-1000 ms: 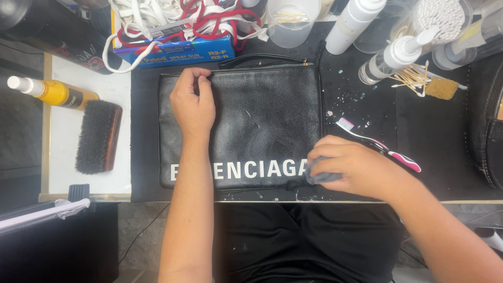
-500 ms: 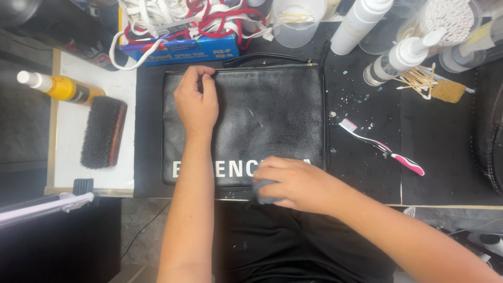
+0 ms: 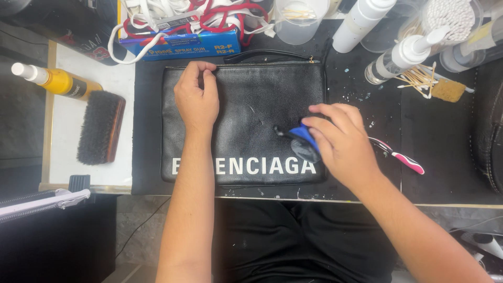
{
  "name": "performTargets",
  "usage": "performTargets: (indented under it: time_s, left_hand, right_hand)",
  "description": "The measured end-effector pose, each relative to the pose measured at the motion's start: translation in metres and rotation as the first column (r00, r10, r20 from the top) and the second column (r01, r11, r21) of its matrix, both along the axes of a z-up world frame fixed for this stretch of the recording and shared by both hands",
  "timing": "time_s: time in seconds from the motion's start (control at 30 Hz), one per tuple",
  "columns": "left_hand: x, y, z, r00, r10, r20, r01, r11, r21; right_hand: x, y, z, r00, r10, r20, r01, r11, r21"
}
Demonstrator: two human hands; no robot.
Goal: The person cleans a black leather bag by applying a white foaming cleaner and scrubbing the surface with a toothbrush. They then wipe the foam off with a blue cloth and repeat the process on the other side of the bag.
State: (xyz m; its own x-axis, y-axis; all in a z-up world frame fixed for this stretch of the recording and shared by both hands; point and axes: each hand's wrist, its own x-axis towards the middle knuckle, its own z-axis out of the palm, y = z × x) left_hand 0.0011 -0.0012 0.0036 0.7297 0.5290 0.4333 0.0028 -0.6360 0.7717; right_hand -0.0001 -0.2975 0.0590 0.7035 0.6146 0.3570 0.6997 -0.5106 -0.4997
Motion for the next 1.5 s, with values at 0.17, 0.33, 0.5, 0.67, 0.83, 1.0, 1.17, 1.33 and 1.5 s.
performTargets:
  time_s: [0.17,0.33,0.5,0.67,0.83,1.0,1.17,1.33,1.5]
  left_hand:
    - [-0.001,-0.001,-0.002,0.998,0.024,-0.062,-0.025,1.000,-0.015]
    - [0.000,0.000,-0.001,0.996,0.029,-0.079,-0.027,0.999,0.031]
    - [0.000,-0.001,-0.002,0.997,0.027,-0.067,-0.025,0.999,0.032]
    - [0.000,-0.002,-0.002,0.998,0.037,-0.057,-0.035,0.998,0.043]
    - [-0.001,-0.004,0.000,0.998,0.038,-0.048,-0.036,0.999,0.040]
    - [-0.007,-0.009,0.010,0.983,-0.007,-0.183,0.026,0.994,0.105]
    - [-0.065,-0.060,0.022,0.913,-0.055,-0.405,0.182,0.942,0.282]
    - [-0.134,-0.149,0.024,0.852,-0.064,-0.520,0.247,0.924,0.292]
    - [-0.149,-0.211,0.021,0.761,-0.437,-0.480,0.555,0.822,0.131]
  right_hand:
    - [-0.004,-0.016,-0.004,0.986,0.137,-0.093,-0.141,0.989,-0.038]
    - [-0.018,-0.015,0.001,0.961,0.190,-0.200,-0.206,0.976,-0.066]
    - [-0.042,0.004,0.003,0.968,0.184,-0.172,-0.203,0.974,-0.103]
    - [-0.073,0.038,-0.012,0.940,0.303,-0.158,-0.311,0.950,-0.028]
    - [-0.084,0.039,-0.018,0.904,0.409,-0.122,-0.411,0.912,0.009]
    - [-0.074,-0.007,-0.015,0.948,0.306,-0.087,-0.306,0.952,0.011]
    - [-0.061,-0.060,-0.024,0.984,-0.041,-0.174,0.049,0.998,0.040]
    - [-0.044,-0.095,-0.050,0.910,-0.185,-0.371,0.349,0.824,0.446]
    - [-0.036,-0.103,-0.083,0.945,-0.152,-0.288,0.301,0.747,0.593]
